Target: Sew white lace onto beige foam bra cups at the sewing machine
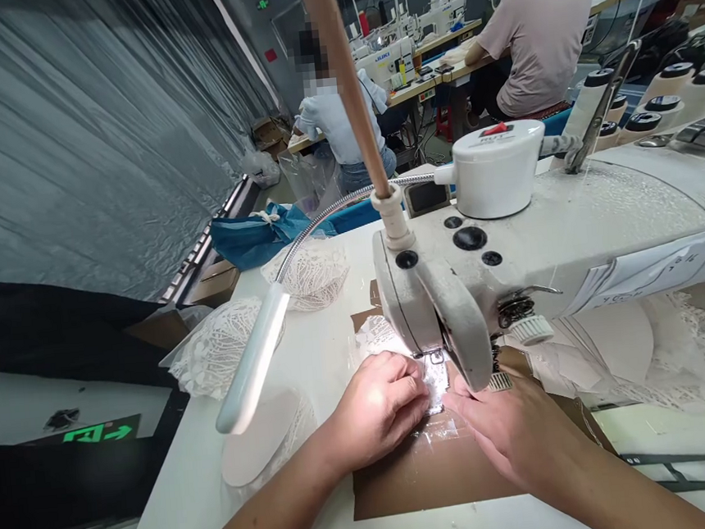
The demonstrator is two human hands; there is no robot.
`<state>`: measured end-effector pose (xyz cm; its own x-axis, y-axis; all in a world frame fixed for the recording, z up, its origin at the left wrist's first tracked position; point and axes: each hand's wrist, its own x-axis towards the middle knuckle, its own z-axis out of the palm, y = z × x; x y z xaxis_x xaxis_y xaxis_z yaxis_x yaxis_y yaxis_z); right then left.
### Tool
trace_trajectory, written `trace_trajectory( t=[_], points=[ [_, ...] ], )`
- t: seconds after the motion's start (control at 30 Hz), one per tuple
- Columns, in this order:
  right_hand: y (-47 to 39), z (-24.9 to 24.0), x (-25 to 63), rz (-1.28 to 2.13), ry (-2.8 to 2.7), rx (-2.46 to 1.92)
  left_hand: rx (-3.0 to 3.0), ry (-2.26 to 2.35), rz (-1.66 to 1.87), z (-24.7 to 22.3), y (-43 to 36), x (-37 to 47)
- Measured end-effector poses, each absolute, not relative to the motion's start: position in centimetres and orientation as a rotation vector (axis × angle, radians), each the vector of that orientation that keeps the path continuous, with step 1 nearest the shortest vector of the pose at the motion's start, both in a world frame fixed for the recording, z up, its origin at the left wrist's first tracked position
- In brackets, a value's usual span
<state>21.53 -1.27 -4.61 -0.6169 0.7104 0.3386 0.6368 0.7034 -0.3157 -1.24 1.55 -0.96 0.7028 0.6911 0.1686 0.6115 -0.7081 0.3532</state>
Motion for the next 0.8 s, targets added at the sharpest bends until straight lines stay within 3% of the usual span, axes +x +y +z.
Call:
trace_trajectory(
  t=[0.37, 0.8],
  points=[
    [-1.31, -4.02, 21.57, 0.275, -2.468, -1.049, 2.761, 0.921, 0.401, -1.17, 1.52, -1.45],
    [-0.94, -3.66, 20.99, 0.072, -2.506, -0.975, 2.840, 0.945, 0.317, -0.70, 1.58, -0.77]
  ],
)
